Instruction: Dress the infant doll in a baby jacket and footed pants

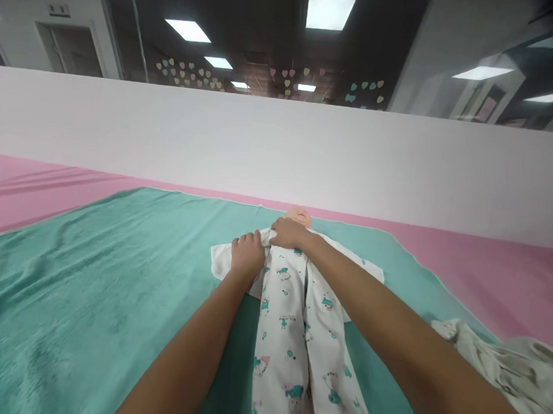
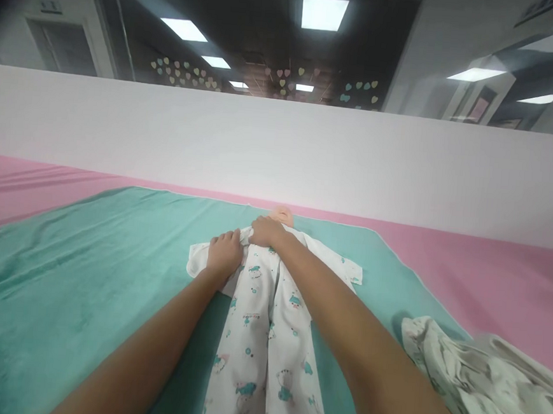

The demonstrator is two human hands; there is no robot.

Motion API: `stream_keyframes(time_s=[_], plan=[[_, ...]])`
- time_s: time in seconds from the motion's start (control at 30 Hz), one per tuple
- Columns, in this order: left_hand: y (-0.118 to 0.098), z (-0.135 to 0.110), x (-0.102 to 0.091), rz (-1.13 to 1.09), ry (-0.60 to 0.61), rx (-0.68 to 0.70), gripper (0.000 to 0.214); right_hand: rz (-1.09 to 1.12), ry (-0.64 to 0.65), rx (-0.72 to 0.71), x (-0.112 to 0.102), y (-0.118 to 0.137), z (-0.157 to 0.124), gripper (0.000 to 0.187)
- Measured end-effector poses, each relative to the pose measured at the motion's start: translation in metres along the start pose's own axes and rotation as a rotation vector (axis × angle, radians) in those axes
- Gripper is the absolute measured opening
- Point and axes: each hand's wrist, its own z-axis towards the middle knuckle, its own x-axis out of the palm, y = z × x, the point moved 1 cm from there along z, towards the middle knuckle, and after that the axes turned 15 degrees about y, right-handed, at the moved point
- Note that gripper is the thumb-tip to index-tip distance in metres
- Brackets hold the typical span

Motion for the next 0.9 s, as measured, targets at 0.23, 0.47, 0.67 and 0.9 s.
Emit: stream_keyframes(time_s=[0.23,0.47,0.67,0.9], plan=[[0.009,0.006,-0.001,-0.002,-0.014,-0.023,0.024,-0.003,0.300,-0.037,0.002,0.007,0.039,0.036],[0.011,-0.001,-0.011,-0.220,-0.010,-0.092,0.034,0.009,0.194,-0.017,-0.013,-0.005,0.018,0.046],[0.036,-0.009,-0.013,-0.655,-0.037,-0.281,0.035,-0.086,0.180,0.026,-0.037,-0.017,-0.017,0.032],[0.048,-0.011,-0.010,-0.706,0.045,-0.260,0.029,-0.260,0.199,0.031,-0.055,-0.021,-0.040,0.036]])
